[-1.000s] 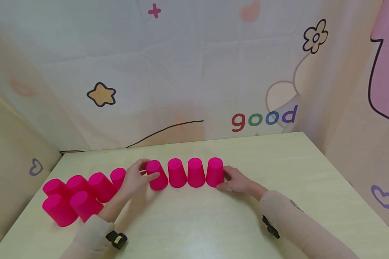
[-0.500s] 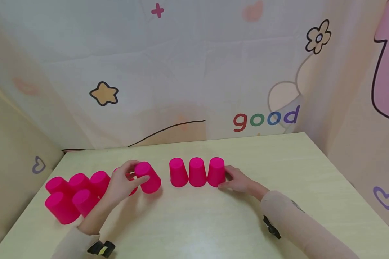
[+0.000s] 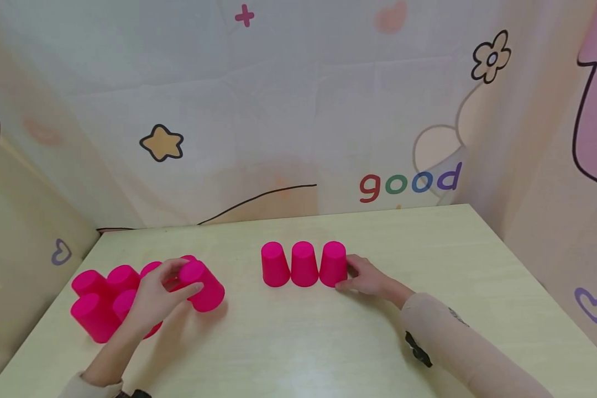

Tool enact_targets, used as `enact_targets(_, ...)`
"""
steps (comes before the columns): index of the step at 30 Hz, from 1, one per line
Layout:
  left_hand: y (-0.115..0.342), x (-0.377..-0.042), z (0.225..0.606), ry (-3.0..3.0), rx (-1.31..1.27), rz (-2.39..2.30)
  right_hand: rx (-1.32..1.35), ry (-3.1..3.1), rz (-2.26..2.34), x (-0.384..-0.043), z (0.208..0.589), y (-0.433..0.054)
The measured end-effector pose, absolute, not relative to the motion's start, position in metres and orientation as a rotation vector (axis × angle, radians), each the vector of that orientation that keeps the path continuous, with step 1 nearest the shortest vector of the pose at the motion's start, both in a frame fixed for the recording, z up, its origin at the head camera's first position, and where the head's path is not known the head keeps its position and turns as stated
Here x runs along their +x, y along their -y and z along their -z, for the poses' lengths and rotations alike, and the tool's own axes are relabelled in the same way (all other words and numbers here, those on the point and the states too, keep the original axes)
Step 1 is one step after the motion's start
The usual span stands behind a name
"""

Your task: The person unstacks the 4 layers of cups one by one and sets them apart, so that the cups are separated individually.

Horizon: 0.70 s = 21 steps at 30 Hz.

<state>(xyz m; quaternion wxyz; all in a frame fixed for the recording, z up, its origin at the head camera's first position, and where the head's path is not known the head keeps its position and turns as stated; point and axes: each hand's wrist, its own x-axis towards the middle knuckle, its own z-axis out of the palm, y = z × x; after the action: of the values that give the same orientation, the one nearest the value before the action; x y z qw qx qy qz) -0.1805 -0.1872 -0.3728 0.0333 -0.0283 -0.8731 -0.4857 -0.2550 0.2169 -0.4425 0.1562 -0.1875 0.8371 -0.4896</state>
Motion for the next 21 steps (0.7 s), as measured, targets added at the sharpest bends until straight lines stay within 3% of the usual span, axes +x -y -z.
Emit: enact_targets(21, 0.207, -0.166, 0.382, 2.770, 0.007, 1.199, -0.521, -2.416, 1.385, -0.254, 0.440, -0.215)
